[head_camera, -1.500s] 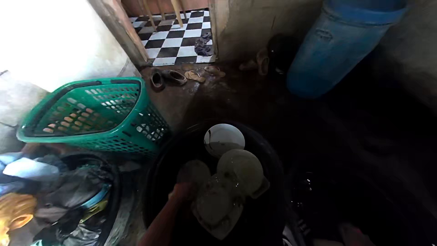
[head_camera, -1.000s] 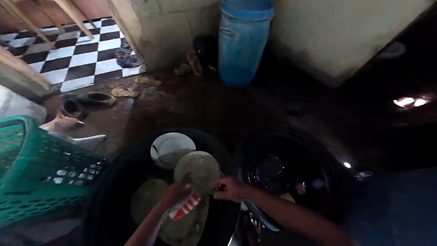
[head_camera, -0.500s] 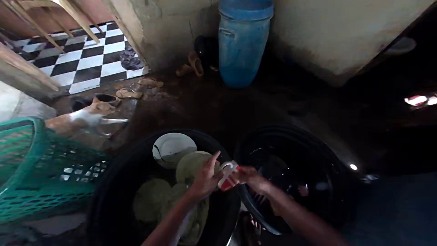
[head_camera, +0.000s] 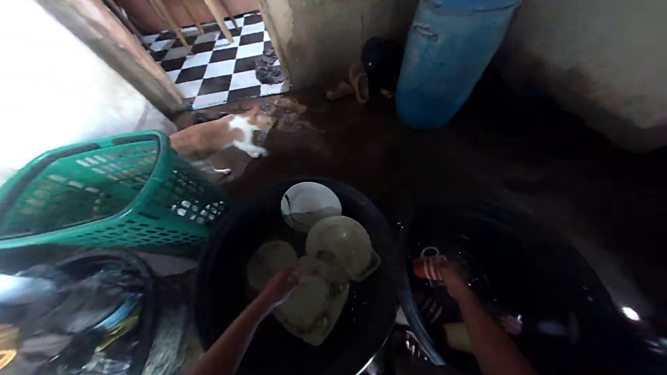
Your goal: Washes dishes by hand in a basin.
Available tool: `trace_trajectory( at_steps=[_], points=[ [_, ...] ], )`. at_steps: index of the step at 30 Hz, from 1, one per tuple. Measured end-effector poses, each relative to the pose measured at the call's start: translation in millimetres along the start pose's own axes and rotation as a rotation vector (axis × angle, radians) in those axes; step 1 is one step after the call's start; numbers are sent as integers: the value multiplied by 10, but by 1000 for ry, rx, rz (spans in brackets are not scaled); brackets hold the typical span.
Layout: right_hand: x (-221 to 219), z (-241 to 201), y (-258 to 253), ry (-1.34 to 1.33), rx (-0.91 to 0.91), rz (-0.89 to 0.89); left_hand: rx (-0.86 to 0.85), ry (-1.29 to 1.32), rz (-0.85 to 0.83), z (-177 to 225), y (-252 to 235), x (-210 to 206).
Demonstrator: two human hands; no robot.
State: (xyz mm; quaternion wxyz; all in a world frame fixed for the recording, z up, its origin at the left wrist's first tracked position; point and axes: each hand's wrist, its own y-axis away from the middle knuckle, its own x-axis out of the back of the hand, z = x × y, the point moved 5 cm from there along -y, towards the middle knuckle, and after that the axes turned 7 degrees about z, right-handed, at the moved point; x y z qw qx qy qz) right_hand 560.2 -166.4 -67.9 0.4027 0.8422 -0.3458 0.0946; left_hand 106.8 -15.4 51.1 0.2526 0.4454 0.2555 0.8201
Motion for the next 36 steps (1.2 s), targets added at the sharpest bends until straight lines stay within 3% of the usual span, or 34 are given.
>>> trace_trajectory(
  at_steps=[5, 11, 23, 32, 36],
  points=[
    [-357, 147, 23, 243, 106, -105, 89, -183, -67, -794, -3, -143],
    [-488, 293, -63, 337, 128, -132, 127, -299, -173, -1179, 132, -350],
    [-331, 281, 109, 361, 155, -68, 61, -271, -213, -1084, 75, -609],
    [-200, 321, 205, 306, 160, -36, 105, -158, -101, -1209, -240, -622],
    [-109, 369, 177, 447, 206, -26, 135, 54, -27, -1270, -420, -614]
  ],
)
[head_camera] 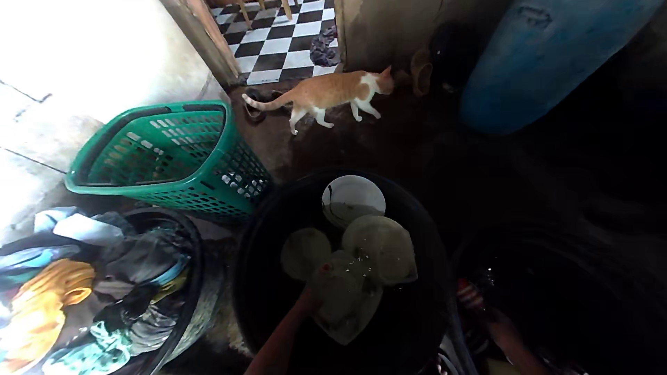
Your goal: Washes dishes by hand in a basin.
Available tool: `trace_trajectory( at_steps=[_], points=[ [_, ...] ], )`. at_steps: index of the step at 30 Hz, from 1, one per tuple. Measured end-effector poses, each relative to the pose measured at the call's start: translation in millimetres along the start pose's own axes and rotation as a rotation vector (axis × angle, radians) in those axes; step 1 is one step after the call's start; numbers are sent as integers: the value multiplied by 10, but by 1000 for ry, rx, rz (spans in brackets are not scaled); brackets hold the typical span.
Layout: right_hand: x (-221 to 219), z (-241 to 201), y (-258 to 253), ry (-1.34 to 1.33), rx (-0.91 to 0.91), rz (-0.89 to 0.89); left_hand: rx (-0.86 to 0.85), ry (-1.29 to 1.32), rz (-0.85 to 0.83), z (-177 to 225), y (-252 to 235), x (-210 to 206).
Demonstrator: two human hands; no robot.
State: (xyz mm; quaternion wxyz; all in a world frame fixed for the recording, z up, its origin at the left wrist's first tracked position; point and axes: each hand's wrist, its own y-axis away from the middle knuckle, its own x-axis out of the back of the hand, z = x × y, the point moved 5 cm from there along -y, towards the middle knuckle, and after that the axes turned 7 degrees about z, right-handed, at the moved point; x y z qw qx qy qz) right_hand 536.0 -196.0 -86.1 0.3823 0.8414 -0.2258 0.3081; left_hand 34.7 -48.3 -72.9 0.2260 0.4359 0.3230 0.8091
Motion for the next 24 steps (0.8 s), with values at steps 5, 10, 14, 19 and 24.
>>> trace_trajectory(
  at_steps=[5, 10, 14, 19, 24],
  points=[
    [34, -3, 88, 74, -5, -30, 62, 84, 98, -21, -327, -115],
    [16, 20, 99, 105, 7, -74, 105, 0, 112, 117, -305, -172],
    [11, 64, 154, 214, 55, -110, 107, -258, 275, 241, -241, -284],
    [-32, 190, 180, 282, 67, -121, 96, -122, 255, 114, -373, -314],
    [-102, 204, 259, 230, -14, -151, 171, 2, 177, 94, -340, -245]
  ],
)
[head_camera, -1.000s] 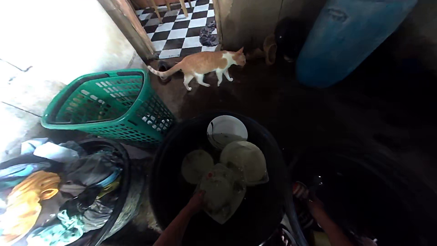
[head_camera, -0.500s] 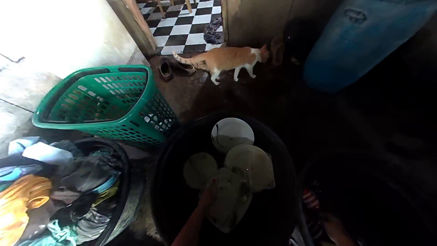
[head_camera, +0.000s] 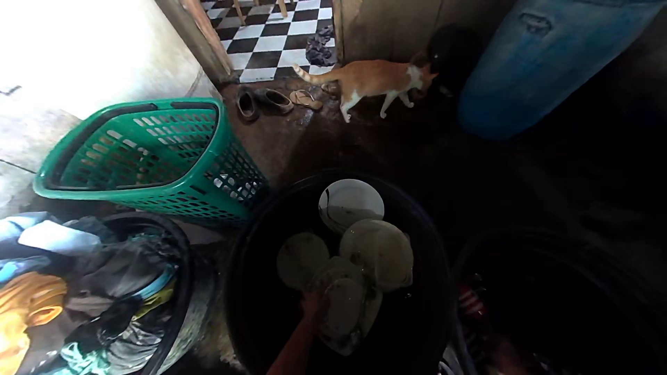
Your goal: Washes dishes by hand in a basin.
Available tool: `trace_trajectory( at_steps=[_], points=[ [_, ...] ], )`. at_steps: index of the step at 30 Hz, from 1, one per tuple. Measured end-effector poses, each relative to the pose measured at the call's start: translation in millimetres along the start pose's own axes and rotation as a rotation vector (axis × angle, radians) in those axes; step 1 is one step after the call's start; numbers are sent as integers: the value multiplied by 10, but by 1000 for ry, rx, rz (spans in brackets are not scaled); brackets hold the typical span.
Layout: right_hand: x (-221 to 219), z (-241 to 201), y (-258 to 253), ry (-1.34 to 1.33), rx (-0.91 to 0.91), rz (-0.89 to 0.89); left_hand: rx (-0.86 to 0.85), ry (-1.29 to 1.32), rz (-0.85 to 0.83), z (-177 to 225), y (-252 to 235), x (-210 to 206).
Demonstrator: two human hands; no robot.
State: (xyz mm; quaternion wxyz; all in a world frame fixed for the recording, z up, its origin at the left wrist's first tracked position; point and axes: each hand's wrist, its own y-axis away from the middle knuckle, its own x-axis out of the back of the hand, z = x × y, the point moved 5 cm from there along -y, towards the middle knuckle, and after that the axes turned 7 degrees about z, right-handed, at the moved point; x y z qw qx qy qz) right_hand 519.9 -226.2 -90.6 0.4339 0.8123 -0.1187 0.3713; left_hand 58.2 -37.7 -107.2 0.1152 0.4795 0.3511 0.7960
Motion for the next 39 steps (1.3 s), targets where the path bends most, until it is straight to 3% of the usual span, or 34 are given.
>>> trace_trajectory(
  at_steps=[5, 11, 17, 21, 25, 29, 32, 35, 39],
  points=[
    [3, -94, -32, 110, -2, -49, -4, 28, -15, 103, 43, 53],
    [79, -367, -74, 69, 20, 10, -209, -37, -163, 453, 163, 54],
    [78, -640, 25, 48, 126, 2, -193, -137, -187, 645, 345, 10],
    [6, -561, 115, 30, 116, -45, -229, -32, -164, 504, 405, -151],
    [-70, -315, 23, 7, 110, -48, -100, 186, -223, 202, 236, -339],
    [8, -339, 32, -42, 41, -43, -9, 322, -232, 132, 156, -414],
    [182, -609, 51, -89, 89, 0, -110, 387, -209, 275, 173, -236],
    [410, -1087, 155, -123, 208, 90, -249, 198, -156, 483, 188, -3],
    [570, -1738, 436, 66, 434, 191, -364, 74, -52, 697, 444, 272]
  ],
)
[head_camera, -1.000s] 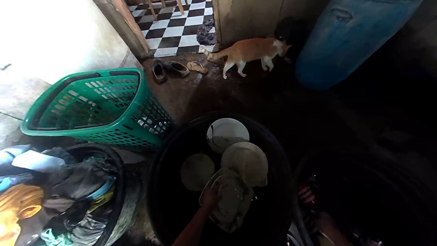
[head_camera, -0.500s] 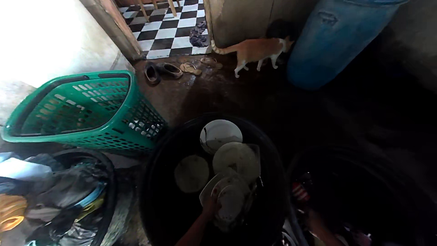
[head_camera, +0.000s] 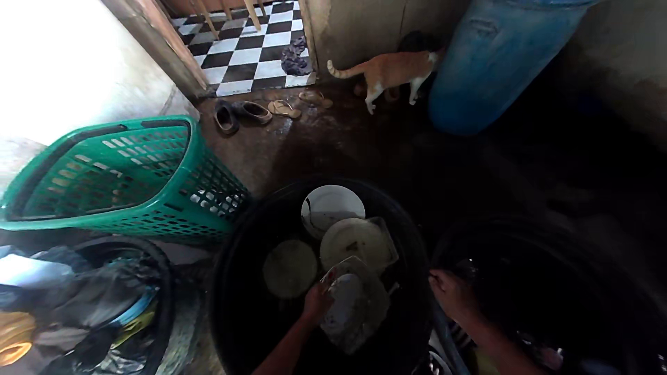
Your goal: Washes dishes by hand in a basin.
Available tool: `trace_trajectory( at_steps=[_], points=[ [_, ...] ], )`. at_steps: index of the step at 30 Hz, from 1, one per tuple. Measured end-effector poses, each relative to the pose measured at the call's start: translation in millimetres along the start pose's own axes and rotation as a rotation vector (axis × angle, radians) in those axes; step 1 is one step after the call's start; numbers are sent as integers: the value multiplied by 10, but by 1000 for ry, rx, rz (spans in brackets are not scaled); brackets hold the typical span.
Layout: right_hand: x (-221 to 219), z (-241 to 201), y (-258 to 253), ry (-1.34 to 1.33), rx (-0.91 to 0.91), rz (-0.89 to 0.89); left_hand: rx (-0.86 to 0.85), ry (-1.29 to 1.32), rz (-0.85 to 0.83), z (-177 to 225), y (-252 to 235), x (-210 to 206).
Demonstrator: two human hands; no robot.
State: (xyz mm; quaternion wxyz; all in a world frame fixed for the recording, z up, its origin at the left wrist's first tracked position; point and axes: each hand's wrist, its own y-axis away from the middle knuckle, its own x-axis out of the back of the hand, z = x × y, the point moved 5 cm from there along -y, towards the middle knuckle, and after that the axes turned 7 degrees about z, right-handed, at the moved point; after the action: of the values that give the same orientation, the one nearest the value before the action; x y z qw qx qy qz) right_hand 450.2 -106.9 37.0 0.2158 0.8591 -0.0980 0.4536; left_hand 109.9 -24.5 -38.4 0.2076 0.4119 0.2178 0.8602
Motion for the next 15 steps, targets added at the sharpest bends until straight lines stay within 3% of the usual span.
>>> trace_trajectory(
  at_steps=[3, 6, 8, 10, 13, 15],
  points=[
    [-86, -370, 90, 142, 358, 115, -207, -132, 70, 274, 236, 91],
    [-351, -734, 264, 86, 609, -16, -394, -265, 118, 464, 405, 58],
    [-543, -892, 337, 65, 624, -269, -445, -357, 83, 610, 505, 8],
    [-695, -932, 360, 46, 608, -385, -540, -378, 88, 763, 641, -20],
    [-758, -886, 363, -29, 587, -313, -714, -318, 159, 924, 808, -35],
    [-722, -854, 350, -59, 580, -256, -745, -235, 205, 973, 860, -27]
  ],
)
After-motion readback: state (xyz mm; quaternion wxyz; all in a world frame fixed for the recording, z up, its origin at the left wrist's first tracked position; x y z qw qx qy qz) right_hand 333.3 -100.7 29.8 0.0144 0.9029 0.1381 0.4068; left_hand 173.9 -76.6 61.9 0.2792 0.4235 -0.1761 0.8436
